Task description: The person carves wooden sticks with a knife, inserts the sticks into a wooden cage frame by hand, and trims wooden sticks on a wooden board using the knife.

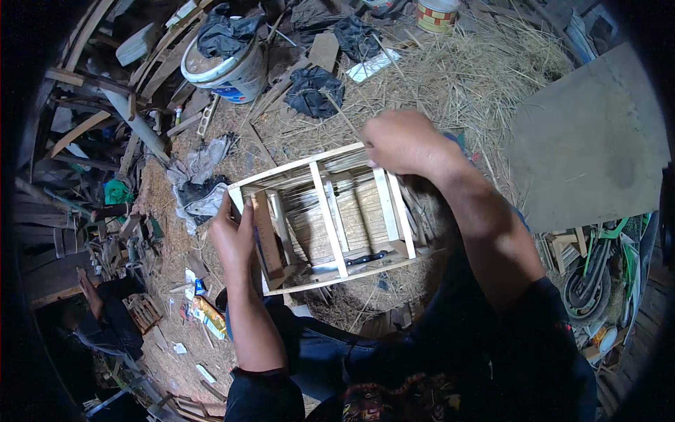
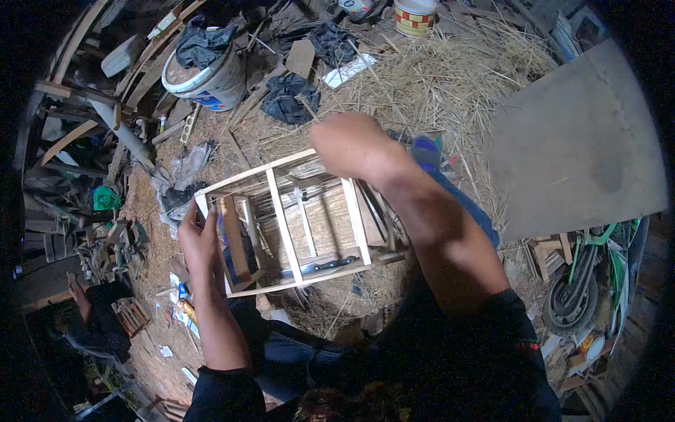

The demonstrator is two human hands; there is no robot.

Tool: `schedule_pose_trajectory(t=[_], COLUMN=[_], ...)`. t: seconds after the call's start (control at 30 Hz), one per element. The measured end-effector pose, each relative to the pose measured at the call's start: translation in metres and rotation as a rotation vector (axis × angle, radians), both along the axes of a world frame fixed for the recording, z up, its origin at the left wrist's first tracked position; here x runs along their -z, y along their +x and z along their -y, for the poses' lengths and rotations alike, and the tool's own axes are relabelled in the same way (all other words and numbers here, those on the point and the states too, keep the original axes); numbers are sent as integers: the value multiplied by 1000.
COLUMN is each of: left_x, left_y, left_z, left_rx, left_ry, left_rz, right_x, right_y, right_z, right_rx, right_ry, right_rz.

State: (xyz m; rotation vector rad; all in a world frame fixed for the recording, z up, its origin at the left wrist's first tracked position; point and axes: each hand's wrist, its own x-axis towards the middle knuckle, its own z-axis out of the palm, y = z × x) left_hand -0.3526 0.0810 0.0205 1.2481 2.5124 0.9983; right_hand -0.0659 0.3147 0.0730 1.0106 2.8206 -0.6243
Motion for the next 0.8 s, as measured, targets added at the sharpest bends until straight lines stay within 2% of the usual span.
schedule_pose_trajectory(t=[0.1, 0.33, 0.43, 0.53, 0.63, 0.7, 0.8], left_x=[-5, -15, -21, -23, -21, -6, 1], left_y=[1, 11, 13, 14, 12, 2, -2], left_z=[-1, -6, -7, -7, -6, -2, 0], left_rx=[-2, -25, -57, -63, -65, -11, -18], left_ry=[-33, -35, -167, -159, -171, -43, -40], left_rz=[27, -40, 111, 132, 124, -13, -30], right_x=[-12, 1, 10, 11, 9, 9, 11], right_y=[21, 48, 45, 45, 46, 46, 46], right_z=[-13, -28, -27, -27, -25, -26, -27], right_rx=[22, 21, 8, 2, 12, 9, 9], right_ry=[-78, -277, -275, -286, -290, -304, -326], right_rz=[4, -24, -26, -24, -93, -97, -112])
